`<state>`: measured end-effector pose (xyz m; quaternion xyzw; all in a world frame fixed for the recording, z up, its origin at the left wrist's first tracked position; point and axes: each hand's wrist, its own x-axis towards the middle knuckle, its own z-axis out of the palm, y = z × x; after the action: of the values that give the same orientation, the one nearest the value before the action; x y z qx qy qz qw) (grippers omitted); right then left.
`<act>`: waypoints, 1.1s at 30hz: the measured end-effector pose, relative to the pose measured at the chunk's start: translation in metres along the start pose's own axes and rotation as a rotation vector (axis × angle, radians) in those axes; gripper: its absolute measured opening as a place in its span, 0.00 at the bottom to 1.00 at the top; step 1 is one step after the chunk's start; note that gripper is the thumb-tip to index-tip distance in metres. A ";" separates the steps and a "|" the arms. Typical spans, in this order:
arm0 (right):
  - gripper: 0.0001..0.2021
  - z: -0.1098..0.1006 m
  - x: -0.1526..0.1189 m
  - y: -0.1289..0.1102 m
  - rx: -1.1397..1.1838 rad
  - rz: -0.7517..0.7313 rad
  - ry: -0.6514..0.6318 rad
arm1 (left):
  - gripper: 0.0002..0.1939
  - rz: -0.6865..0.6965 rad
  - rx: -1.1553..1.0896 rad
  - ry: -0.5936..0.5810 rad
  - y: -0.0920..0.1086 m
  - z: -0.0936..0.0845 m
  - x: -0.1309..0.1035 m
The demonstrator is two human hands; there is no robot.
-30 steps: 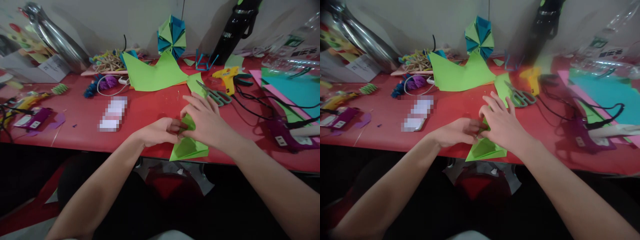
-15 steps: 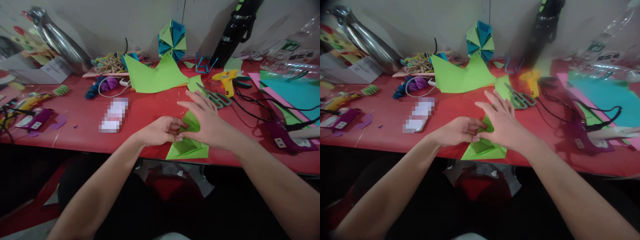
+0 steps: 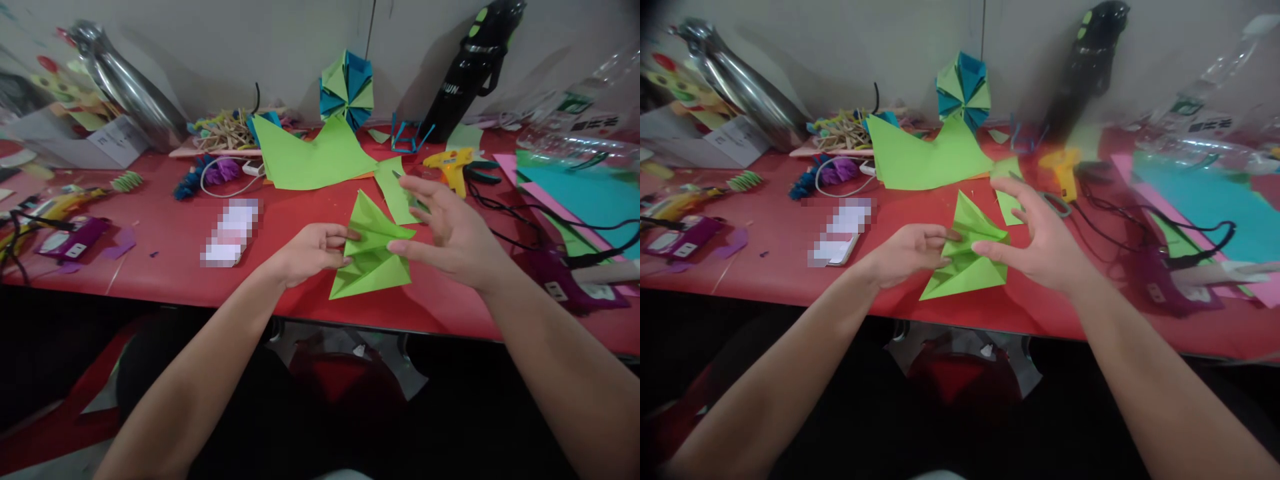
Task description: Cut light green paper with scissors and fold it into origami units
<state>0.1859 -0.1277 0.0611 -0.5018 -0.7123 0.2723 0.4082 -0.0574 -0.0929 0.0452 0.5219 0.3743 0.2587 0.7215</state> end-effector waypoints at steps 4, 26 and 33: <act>0.39 0.005 -0.005 0.007 0.118 0.069 -0.086 | 0.24 0.020 -0.018 0.003 0.002 -0.001 -0.001; 0.33 0.006 -0.006 0.018 0.368 0.223 -0.105 | 0.12 -0.012 -0.028 0.069 0.008 -0.001 -0.007; 0.28 0.015 -0.005 0.016 0.438 0.264 -0.057 | 0.12 -0.001 0.039 0.062 0.009 0.002 -0.008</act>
<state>0.1820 -0.1268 0.0386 -0.4823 -0.5758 0.4852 0.4477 -0.0606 -0.0970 0.0561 0.5275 0.4017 0.2672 0.6993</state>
